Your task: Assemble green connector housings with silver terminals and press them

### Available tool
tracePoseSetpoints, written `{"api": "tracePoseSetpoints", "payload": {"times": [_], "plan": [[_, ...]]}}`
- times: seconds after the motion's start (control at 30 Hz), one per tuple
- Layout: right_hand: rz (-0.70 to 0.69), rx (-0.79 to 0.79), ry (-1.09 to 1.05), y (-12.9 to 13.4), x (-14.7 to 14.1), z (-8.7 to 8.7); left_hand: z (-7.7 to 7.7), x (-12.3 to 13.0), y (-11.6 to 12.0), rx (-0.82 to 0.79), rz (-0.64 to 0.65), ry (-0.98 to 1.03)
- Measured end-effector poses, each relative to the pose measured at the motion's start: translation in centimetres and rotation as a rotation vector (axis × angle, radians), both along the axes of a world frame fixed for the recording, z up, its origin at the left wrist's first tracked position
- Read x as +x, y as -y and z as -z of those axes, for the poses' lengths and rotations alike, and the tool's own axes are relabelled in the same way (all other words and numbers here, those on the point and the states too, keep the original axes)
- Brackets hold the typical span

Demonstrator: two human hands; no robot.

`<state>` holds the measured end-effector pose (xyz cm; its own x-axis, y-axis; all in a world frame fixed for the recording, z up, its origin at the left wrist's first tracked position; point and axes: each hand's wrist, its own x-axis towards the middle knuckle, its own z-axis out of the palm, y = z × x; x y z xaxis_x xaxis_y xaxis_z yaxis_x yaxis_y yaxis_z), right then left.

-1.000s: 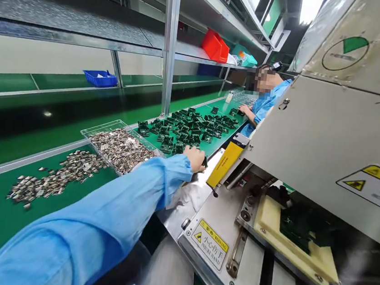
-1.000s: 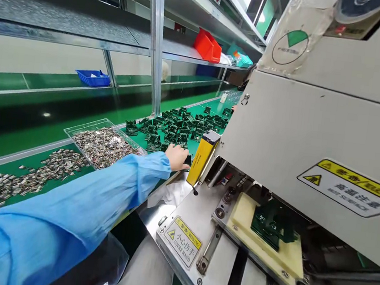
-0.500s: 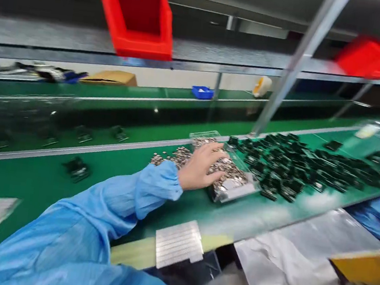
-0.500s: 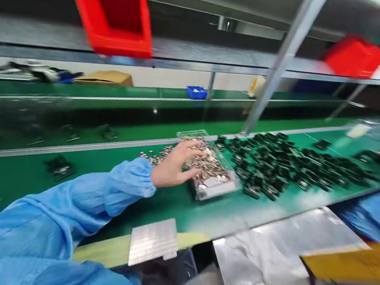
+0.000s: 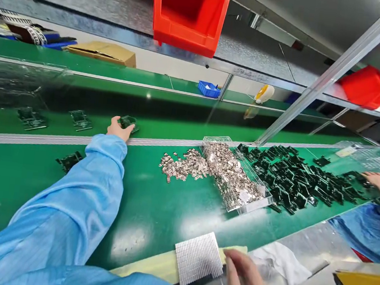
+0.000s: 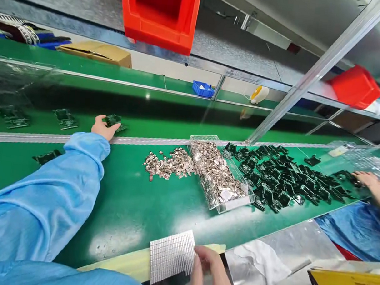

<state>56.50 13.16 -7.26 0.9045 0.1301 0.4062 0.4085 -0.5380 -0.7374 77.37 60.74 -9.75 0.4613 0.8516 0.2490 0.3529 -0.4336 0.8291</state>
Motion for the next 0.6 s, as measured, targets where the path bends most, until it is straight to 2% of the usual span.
{"api": "tracePoseSetpoints", "payload": {"times": [0.13,0.23,0.3,0.43,0.6], "plan": [[-0.205,-0.145,-0.055,-5.3,7.2,-0.7,1.9,-0.3,1.1,0.062,0.087,0.005],[-0.230,-0.427,-0.258,-10.5,12.7,-0.5,2.9,-1.2,2.2,0.113,0.161,0.003],[-0.237,-0.535,-0.319,-13.8,15.2,0.1,3.1,-1.5,2.4,0.136,0.175,0.000],[-0.200,-0.656,-0.319,-18.2,16.8,1.4,2.6,-0.6,2.4,0.139,0.168,-0.042],[-0.144,-0.731,-0.321,-19.5,16.2,2.0,1.9,2.6,2.5,0.087,0.133,-0.078]]}}
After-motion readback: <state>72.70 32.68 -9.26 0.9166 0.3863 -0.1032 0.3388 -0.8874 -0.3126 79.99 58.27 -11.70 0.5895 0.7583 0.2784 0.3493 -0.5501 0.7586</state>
